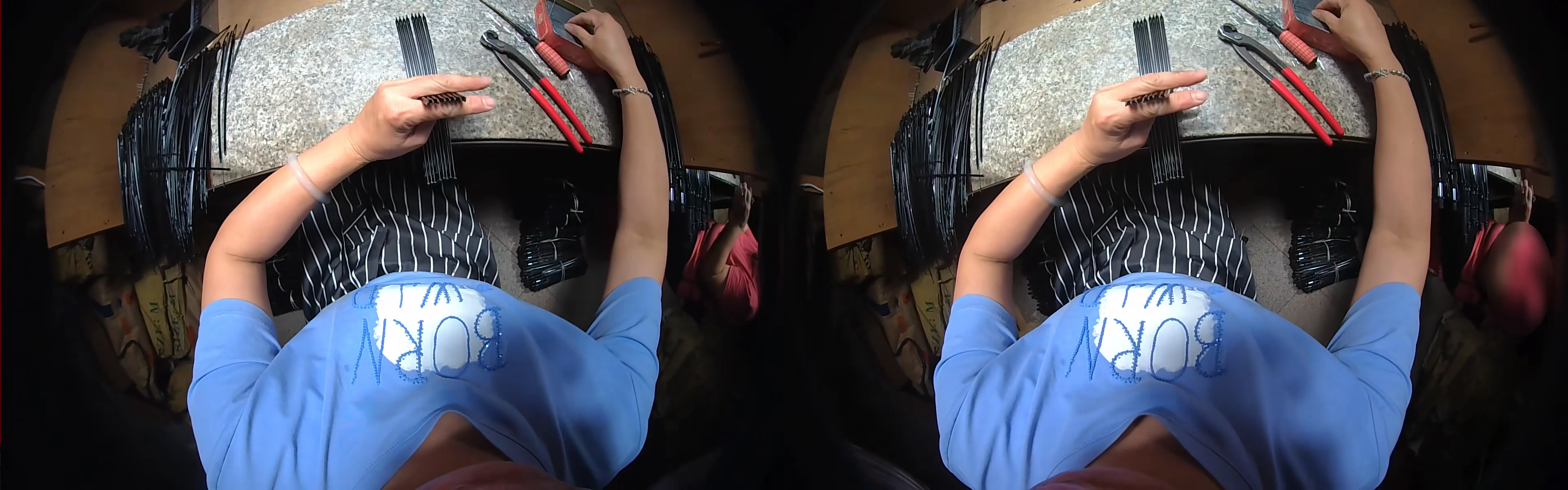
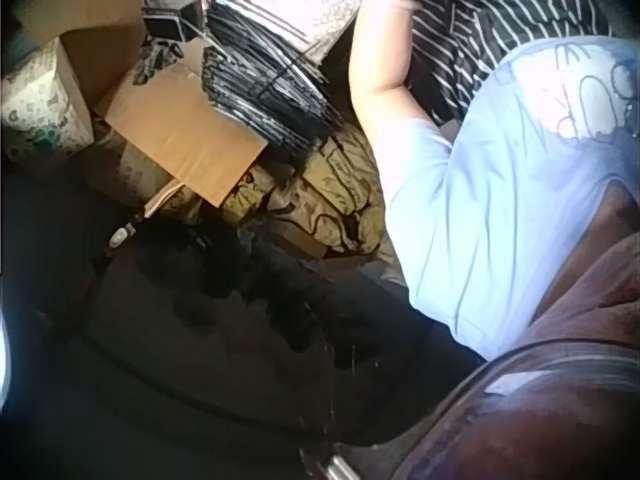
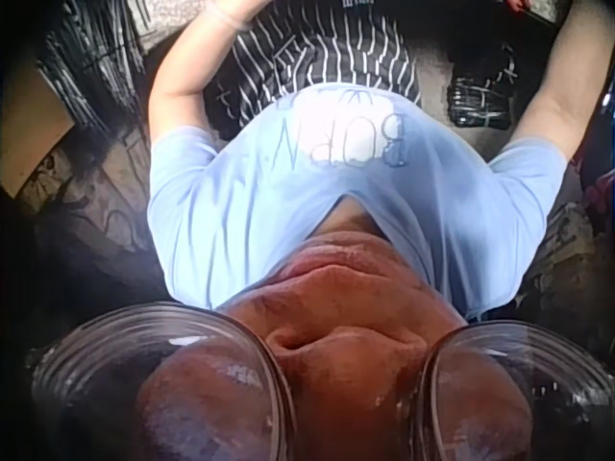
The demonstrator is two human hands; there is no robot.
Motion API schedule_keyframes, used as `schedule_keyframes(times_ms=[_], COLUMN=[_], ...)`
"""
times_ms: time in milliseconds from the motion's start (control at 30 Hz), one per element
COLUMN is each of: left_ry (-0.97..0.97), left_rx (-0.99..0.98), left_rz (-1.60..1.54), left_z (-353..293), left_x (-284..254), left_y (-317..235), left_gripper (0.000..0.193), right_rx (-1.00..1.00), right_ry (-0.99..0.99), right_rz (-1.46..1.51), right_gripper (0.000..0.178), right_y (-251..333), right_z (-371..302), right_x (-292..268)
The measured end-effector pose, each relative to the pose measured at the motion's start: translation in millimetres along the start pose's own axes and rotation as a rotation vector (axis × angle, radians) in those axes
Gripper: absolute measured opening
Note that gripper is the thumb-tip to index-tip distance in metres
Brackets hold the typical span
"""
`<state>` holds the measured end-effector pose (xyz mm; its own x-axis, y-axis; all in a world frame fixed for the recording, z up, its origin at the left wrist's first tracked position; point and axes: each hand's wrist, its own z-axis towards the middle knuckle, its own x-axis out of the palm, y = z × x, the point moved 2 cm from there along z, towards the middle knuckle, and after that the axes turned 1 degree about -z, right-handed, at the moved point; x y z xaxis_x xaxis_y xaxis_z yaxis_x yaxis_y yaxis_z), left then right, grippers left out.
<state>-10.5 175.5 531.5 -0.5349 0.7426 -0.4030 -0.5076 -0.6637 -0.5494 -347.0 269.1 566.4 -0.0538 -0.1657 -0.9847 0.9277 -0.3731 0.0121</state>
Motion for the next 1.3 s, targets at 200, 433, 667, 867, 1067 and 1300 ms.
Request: schedule_keyframes(times_ms=[200,433,667,867,1067,1300], left_ry=[0.078,0.032,0.011,0.027,0.014,-0.003], left_rx=[0.04,0.033,0.057,0.032,0.05,0.051], left_rz=[-0.043,-0.008,-0.031,-0.004,0.002,-0.016], left_z=[5.3,1.1,1.6,1.2,2.7,3.4], left_x=[11.1,2.0,4.5,2.3,2.3,2.0], left_y=[4.6,0.4,2.5,1.5,0.7,0.6], left_gripper=[0.057,0.054,0.054,0.054,0.053,0.052], right_rx=[0.142,-0.41,-0.434,-0.45,-0.447,-0.441], right_ry=[-0.368,-0.448,-0.511,-0.512,-0.526,-0.468], right_rz=[0.097,0.65,0.551,0.588,0.599,0.699], right_gripper=[0.037,0.016,0.019,0.019,0.017,0.016], right_y=[-30.3,165.1,177.7,175.4,175.2,174.7], right_z=[-24.2,-117.0,-122.5,-121.8,-117.7,-115.3], right_x=[6.5,-46.7,-46.4,-48.1,-43.6,-41.4])
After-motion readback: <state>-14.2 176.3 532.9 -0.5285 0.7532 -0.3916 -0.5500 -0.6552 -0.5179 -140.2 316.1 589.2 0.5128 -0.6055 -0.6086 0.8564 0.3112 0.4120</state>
